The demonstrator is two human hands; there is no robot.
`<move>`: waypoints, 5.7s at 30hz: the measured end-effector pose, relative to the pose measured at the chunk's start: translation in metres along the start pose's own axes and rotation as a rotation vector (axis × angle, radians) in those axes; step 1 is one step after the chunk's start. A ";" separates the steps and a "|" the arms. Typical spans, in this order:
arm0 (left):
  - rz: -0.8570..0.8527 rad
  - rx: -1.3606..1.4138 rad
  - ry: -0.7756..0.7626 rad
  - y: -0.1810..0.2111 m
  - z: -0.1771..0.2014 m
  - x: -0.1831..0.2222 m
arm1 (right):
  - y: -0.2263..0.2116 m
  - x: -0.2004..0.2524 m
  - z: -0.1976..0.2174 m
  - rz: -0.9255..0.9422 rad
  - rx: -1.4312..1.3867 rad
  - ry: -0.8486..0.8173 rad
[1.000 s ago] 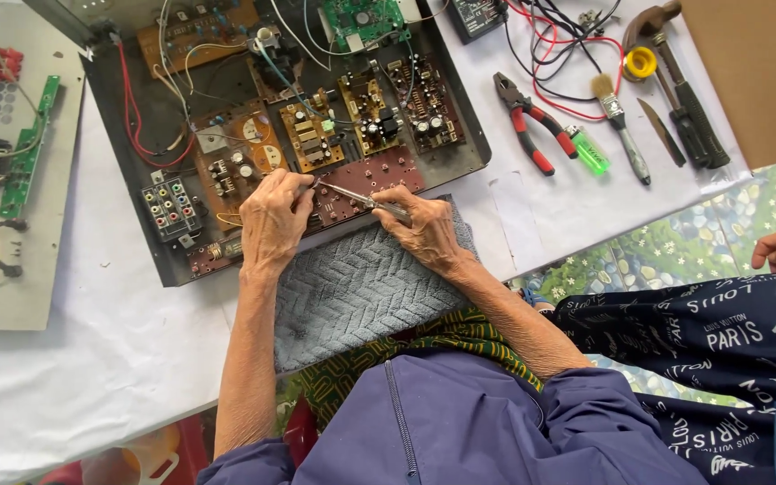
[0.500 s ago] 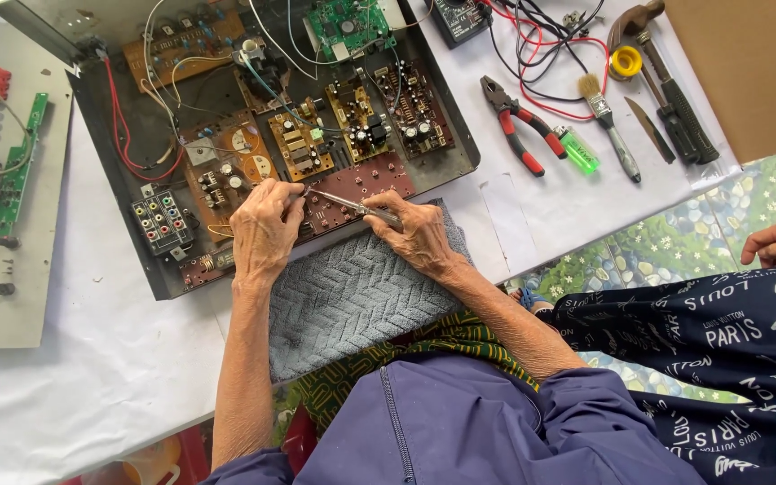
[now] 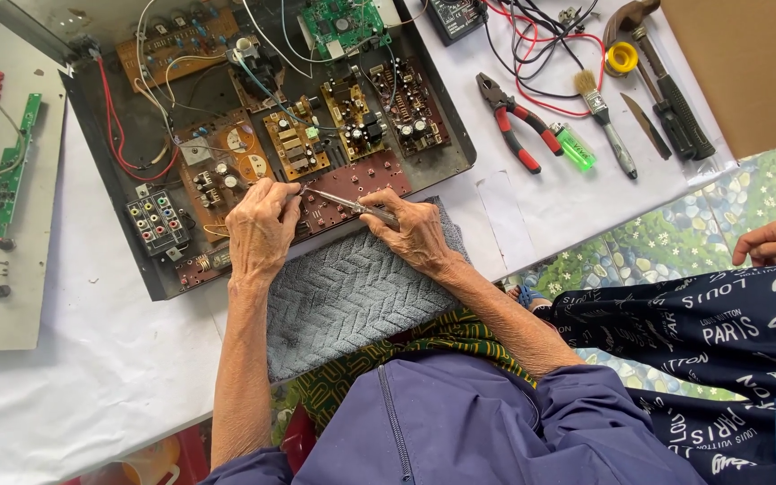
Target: Diagnosing and inspecting components on an open electronic device's circuit board using a small screwdriver as a probe.
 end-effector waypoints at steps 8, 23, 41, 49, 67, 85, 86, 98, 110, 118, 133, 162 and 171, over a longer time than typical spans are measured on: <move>-0.008 0.010 0.020 -0.005 -0.004 0.003 | 0.006 -0.001 -0.003 -0.011 -0.042 -0.022; -0.011 0.009 -0.019 -0.005 -0.005 0.002 | -0.011 -0.001 0.003 -0.019 -0.047 -0.019; 0.040 0.044 -0.027 -0.006 -0.006 0.001 | 0.015 0.001 -0.003 0.061 -0.136 0.003; 0.033 0.038 -0.014 0.000 -0.003 -0.002 | 0.006 0.003 0.003 0.053 -0.229 -0.022; 0.038 0.036 0.050 -0.023 -0.023 0.014 | 0.002 -0.014 0.021 -0.036 -0.269 0.010; 0.035 0.068 0.048 -0.024 -0.025 0.013 | -0.021 -0.015 0.012 0.143 0.046 -0.048; 0.034 0.068 0.045 -0.024 -0.025 0.013 | -0.025 -0.014 0.011 0.152 0.052 -0.060; 0.028 0.068 0.044 -0.020 -0.020 0.011 | 0.001 -0.004 0.016 0.004 -0.015 -0.090; 0.022 0.065 0.041 -0.015 -0.011 0.008 | -0.110 0.037 0.014 0.160 0.000 -0.673; 0.025 0.063 0.039 -0.016 -0.010 0.007 | -0.173 0.050 -0.050 0.335 -0.195 -0.677; 0.006 0.091 0.012 -0.026 -0.028 0.014 | -0.160 0.014 -0.028 0.175 -0.278 -0.474; 0.032 -0.045 0.049 -0.020 -0.025 0.012 | -0.054 -0.033 0.028 0.182 0.111 -0.202; 0.034 -0.017 0.057 -0.016 -0.017 0.009 | -0.048 -0.031 0.026 0.174 0.144 -0.209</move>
Point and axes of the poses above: each hand's wrist, its own x-axis away from the middle knuckle, its own z-axis out of the back of the hand, y = z × x, the point moved 5 cm from there along -x, towards the middle knuckle, and after that the axes turned 15 degrees about -z, right-handed, at the moved point
